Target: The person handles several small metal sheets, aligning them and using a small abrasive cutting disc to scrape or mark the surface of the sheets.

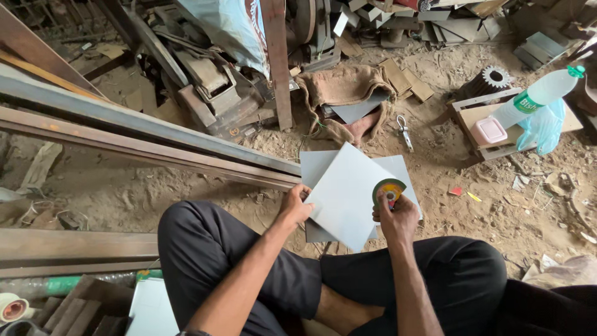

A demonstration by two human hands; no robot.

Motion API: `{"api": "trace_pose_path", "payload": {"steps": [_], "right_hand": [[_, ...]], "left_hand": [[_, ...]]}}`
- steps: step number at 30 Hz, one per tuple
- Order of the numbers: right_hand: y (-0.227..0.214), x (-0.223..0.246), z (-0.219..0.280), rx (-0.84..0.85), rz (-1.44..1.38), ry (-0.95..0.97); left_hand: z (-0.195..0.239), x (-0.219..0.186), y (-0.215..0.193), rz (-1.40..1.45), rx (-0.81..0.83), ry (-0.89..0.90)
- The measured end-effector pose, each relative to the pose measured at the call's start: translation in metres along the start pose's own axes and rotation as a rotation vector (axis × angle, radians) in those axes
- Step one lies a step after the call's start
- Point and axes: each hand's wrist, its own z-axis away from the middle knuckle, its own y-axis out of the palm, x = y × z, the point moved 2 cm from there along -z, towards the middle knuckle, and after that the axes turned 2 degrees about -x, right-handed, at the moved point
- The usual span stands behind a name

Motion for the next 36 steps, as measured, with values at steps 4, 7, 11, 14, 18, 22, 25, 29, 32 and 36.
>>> {"api": "trace_pose_path", "payload": {"steps": [4, 7, 11, 14, 18, 22, 25, 29, 32, 36], "right_hand": [[0.003, -0.004, 0.002, 0.070, 0.027, -0.012], [0.013, -0.012, -0.003, 0.144, 0.086, -0.073], [0.028, -0.017, -0.001, 0.289, 0.251, -0.209], [0.040, -0.008, 0.009, 0.351, 0.350, -0.236], [0.070, 0.003, 0.017, 0.359, 0.495, -0.321], [0.095, 0.012, 0.022, 0.368, 0.461, -0.345], [0.105, 0.023, 0.029, 0.330, 0.576, -0.321], [0.111, 0.033, 0.044, 0.349, 0.492, -0.318], [0.122, 0.036, 0.050, 0.302, 0.504, -0.387], [0.139, 0.039, 0.043, 0.257, 0.476, -0.441]], "left_hand": [[-0.011, 0.021, 0.000, -0.004, -0.159, 0.015], [-0.018, 0.033, 0.000, -0.012, -0.278, 0.042], [-0.030, 0.042, 0.005, -0.174, -0.287, 0.074], [-0.036, 0.045, 0.009, -0.228, -0.334, 0.090], [-0.030, 0.041, 0.006, -0.214, -0.316, 0.029], [-0.020, 0.027, -0.003, -0.227, -0.280, -0.075], [-0.019, 0.016, -0.011, -0.240, -0.205, -0.183], [-0.019, 0.012, -0.010, -0.173, -0.170, -0.268], [-0.026, 0.016, -0.008, -0.215, -0.181, -0.294], [-0.039, 0.030, -0.002, -0.243, -0.193, -0.265]]}}
